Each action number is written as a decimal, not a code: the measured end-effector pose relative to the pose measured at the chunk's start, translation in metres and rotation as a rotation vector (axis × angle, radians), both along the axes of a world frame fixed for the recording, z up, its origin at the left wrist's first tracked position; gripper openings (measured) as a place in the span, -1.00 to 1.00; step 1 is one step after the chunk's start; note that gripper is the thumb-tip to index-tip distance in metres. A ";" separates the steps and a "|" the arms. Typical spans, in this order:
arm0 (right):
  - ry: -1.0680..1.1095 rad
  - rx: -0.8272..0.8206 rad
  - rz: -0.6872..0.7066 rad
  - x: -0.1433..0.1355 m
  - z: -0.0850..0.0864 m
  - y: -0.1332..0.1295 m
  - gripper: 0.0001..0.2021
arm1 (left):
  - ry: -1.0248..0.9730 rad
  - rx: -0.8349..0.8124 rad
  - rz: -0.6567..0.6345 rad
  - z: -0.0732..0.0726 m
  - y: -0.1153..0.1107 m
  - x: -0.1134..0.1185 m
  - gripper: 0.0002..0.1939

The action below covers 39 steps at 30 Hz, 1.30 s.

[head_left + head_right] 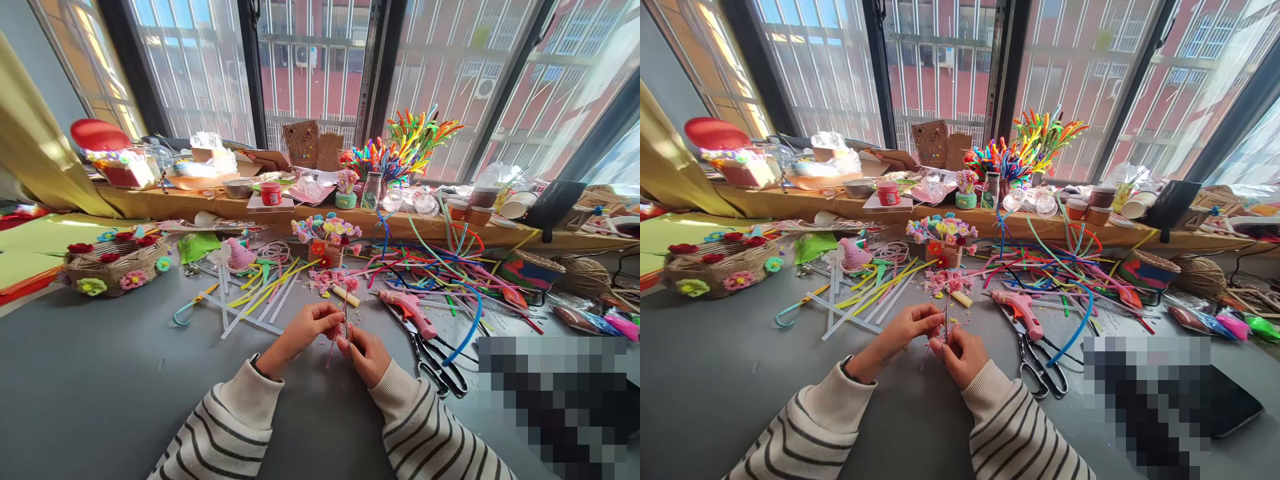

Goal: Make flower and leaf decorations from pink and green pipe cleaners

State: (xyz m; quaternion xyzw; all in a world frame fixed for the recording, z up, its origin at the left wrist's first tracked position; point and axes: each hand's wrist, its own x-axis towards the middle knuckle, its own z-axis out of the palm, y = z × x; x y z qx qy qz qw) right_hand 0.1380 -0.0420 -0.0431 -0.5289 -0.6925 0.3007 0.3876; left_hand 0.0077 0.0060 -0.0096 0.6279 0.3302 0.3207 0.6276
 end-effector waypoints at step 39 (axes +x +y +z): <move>-0.011 0.112 -0.096 0.001 -0.001 -0.001 -0.66 | 0.002 -0.058 -0.029 0.001 0.000 -0.002 -0.76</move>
